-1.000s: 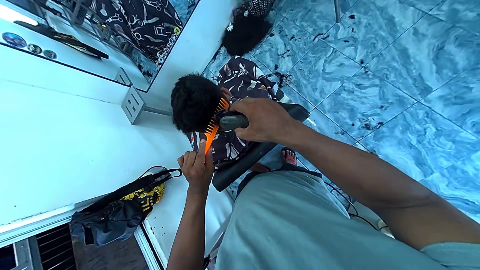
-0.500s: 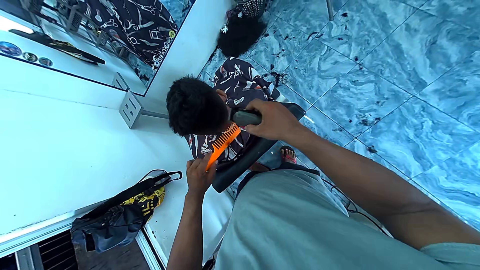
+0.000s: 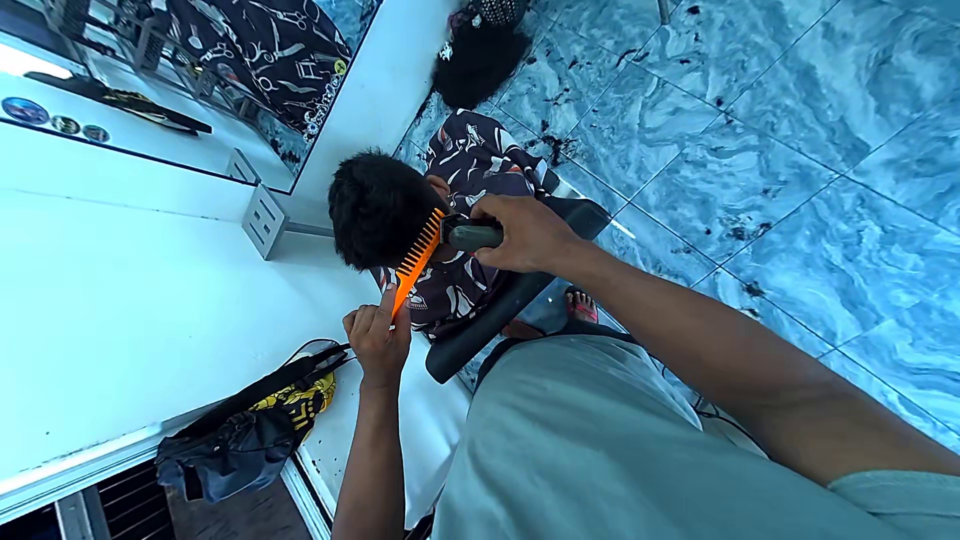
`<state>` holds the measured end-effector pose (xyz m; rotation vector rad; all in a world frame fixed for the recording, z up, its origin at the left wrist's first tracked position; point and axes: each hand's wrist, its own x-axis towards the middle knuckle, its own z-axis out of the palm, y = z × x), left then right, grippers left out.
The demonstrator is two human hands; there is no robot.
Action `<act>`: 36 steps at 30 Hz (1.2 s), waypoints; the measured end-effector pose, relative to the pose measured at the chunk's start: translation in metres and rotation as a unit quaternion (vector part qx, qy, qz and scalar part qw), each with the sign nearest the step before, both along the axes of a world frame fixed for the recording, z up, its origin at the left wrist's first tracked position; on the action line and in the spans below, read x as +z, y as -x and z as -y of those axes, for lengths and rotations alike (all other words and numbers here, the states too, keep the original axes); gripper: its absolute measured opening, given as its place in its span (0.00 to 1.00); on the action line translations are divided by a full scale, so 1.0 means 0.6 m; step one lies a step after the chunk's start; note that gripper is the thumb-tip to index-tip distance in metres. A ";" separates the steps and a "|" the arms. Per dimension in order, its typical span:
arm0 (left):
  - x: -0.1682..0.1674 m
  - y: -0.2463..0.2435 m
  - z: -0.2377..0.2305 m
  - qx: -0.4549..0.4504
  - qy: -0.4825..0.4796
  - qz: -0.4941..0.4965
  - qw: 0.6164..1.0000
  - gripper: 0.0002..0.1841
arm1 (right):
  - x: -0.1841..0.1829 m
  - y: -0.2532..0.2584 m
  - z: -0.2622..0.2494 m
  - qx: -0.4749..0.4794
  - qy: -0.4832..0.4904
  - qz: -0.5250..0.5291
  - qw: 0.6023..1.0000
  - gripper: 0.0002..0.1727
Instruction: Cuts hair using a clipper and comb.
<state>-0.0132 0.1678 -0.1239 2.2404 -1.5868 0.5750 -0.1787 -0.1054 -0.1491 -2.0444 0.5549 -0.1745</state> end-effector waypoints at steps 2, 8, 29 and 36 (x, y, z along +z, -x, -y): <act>0.001 -0.001 0.001 -0.004 0.002 0.001 1.000 0.16 | 0.006 -0.002 -0.005 -0.001 0.001 0.007 1.000 0.27; 0.002 -0.005 0.002 -0.010 0.004 0.001 1.000 0.16 | 0.016 -0.005 -0.023 0.004 -0.005 0.044 0.999 0.27; -0.037 0.011 -0.028 -0.026 -0.097 -0.099 0.990 0.17 | -0.031 0.033 0.013 -0.054 -0.145 -0.002 0.988 0.29; 0.007 0.018 0.014 0.000 -0.018 -0.017 1.000 0.17 | -0.019 0.004 0.023 0.014 -0.081 0.004 0.997 0.27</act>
